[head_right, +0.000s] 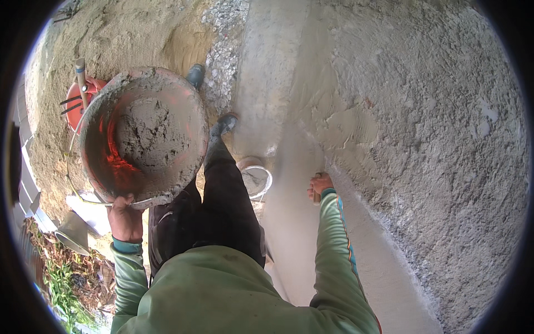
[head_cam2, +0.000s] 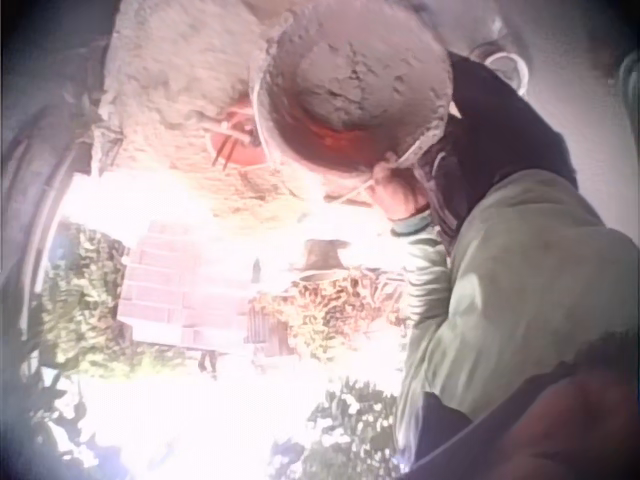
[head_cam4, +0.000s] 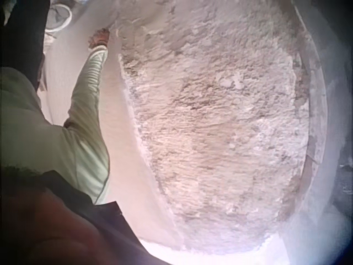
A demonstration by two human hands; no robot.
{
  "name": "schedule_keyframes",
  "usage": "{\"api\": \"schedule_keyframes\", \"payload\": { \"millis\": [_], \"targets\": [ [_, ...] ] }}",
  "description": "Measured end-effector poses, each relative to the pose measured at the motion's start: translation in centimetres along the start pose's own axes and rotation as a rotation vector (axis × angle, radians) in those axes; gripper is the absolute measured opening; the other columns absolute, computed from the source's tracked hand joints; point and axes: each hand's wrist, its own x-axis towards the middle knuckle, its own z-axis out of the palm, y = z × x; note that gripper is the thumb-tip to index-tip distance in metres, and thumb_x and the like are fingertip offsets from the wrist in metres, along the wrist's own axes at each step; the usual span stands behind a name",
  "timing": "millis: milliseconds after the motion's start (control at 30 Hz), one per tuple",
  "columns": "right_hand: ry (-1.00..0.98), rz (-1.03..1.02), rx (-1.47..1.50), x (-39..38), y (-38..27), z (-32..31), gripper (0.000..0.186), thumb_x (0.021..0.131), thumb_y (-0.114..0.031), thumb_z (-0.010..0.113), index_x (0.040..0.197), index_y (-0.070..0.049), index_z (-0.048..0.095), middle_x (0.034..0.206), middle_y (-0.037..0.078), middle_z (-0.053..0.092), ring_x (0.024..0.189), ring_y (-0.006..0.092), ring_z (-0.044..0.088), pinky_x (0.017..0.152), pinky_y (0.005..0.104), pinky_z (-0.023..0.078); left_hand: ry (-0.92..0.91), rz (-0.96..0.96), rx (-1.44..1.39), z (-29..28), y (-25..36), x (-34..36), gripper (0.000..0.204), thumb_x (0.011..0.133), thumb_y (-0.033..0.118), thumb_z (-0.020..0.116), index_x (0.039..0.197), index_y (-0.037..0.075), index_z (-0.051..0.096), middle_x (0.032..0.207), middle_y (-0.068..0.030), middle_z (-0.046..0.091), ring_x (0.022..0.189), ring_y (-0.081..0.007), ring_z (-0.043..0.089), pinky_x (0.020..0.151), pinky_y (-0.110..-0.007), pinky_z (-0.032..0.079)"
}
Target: The person scoops wet cement from a bucket with a trowel and applies it to a vertical wall surface, smoothing the layer in repeated strokes. The person occasionally repositions the bucket and continues spreading cement across the wall area.
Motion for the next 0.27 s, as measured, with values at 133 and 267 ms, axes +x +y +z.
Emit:
{"api": "schedule_keyframes", "payload": {
  "millis": [133,267],
  "targets": [
    [0.142,-0.039,0.3,2.0,-8.2,-3.9,0.014,0.092,-0.011,0.059,0.104,-0.013,0.053,0.072,0.006,0.055,0.051,0.0206,0.053,0.042,0.0394,0.043,-0.013,0.005,0.005,0.4,-1.3,1.4,0.056,0.077,-0.01,0.055,0.13,0.01,0.053,0.105,-0.0084,0.064,0.094,-0.024,0.062,0.084,-0.043,0.055],
    [0.335,-0.27,0.388,1.3,-13.8,-5.0,0.014,0.088,-0.008,0.056,0.098,-0.018,0.053,0.069,0.0,0.052,0.05,0.0162,0.048,0.041,0.0345,0.037,0.031,-0.132,-0.011,0.6,-1.0,1.3,0.051,0.078,-0.009,0.056,0.126,0.01,0.055,0.105,-0.0094,0.064,0.095,-0.0245,0.063,0.085,-0.043,0.055]
  ]
}}
